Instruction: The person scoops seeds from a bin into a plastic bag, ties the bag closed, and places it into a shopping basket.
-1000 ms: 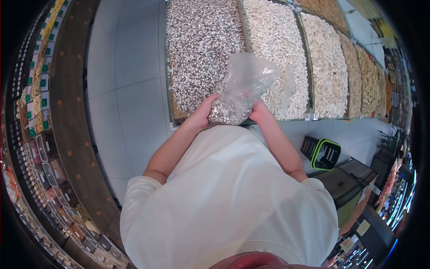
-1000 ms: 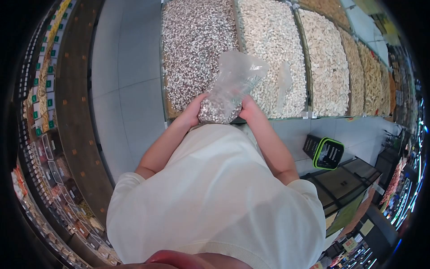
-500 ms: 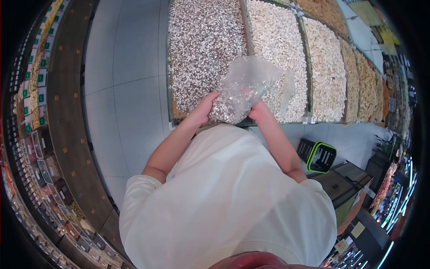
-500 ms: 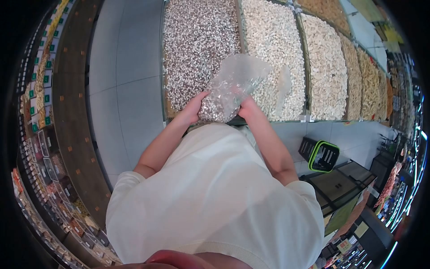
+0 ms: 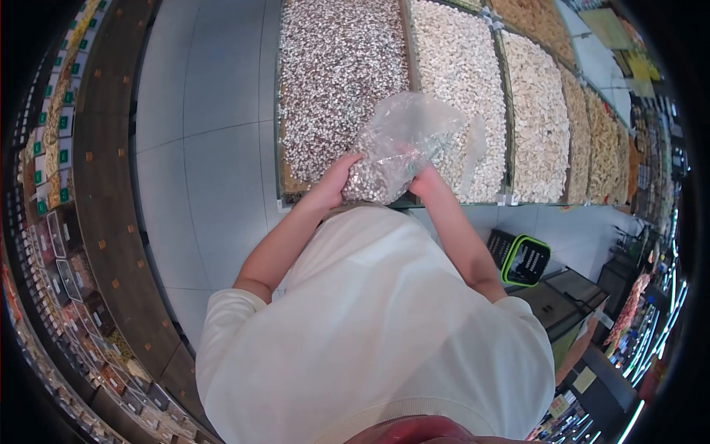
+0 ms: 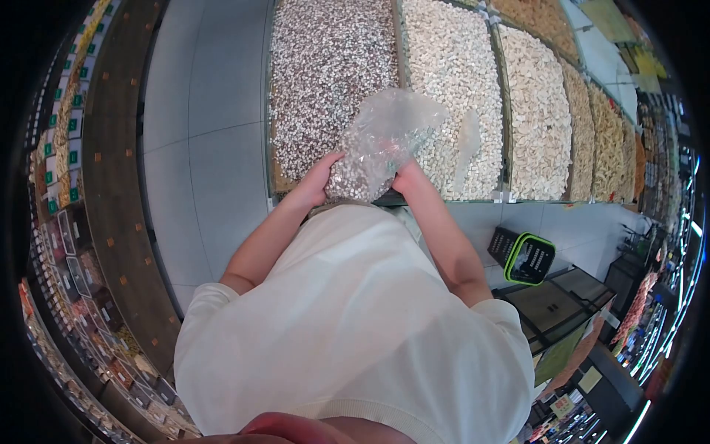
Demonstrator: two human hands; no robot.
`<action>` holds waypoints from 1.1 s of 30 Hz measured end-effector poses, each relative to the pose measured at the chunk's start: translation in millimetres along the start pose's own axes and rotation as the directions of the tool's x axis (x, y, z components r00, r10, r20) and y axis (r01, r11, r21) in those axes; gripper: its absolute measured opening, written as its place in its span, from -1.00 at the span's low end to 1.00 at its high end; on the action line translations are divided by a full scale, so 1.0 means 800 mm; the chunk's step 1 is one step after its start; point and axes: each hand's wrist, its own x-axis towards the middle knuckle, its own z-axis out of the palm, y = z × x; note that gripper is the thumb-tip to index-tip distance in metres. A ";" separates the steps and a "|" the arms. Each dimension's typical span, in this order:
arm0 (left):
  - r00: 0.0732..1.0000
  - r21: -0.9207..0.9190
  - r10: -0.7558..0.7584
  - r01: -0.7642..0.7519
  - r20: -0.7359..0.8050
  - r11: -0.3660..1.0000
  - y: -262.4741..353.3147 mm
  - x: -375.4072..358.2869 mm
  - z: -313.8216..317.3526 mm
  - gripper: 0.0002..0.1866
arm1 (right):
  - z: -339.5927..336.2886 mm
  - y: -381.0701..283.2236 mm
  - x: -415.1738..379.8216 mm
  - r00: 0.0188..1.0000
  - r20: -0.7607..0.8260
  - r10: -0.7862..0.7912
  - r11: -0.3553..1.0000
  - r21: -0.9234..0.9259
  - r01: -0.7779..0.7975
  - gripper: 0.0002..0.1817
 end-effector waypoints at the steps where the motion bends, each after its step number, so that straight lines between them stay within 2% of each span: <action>1: 1.000 -0.003 0.002 -0.002 0.000 1.000 -0.001 0.000 -0.002 -0.55 | 0.002 0.003 0.001 1.000 0.001 0.001 1.000 -0.003 -0.001 -0.41; 3: 1.000 -0.003 0.004 -0.004 -0.005 1.000 0.001 -0.001 -0.001 -0.54 | 0.006 0.006 0.005 0.998 0.020 -0.059 0.998 -0.009 0.059 -0.40; 6: 1.000 -0.034 0.015 -0.014 0.014 0.999 0.002 -0.006 -0.001 -0.55 | 0.001 0.006 0.008 0.999 0.008 -0.034 0.999 -0.037 0.034 -0.48; 13: 0.999 0.014 0.034 -0.033 -0.040 0.999 0.002 -0.012 0.006 -0.59 | -0.008 0.010 0.013 0.999 0.045 -0.015 0.998 -0.061 0.018 -0.49; 16: 1.000 -0.028 0.009 -0.010 -0.027 1.000 0.005 -0.011 0.012 -0.60 | 0.006 0.005 -0.001 0.999 0.028 -0.022 0.998 -0.050 0.023 -0.50; 18: 0.999 -0.076 0.005 -0.008 -0.040 0.997 0.005 -0.014 0.017 -0.64 | 0.016 0.001 -0.012 0.993 0.035 -0.114 0.988 -0.104 0.117 -0.49; 22: 1.000 -0.112 -0.006 0.005 -0.002 0.994 0.009 -0.012 0.017 -0.65 | 0.011 -0.003 -0.010 0.997 0.017 -0.077 0.996 -0.051 0.078 -0.49; 24: 1.000 -0.055 0.008 -0.008 0.007 0.998 0.008 -0.005 0.013 -0.58 | 0.005 0.001 0.002 0.998 0.025 -0.059 0.998 -0.029 0.059 -0.51; 33: 0.997 0.006 0.040 -0.040 -0.066 0.999 0.012 -0.009 0.008 -0.61 | 0.015 0.004 0.012 0.999 0.011 -0.049 0.997 -0.066 0.049 -0.53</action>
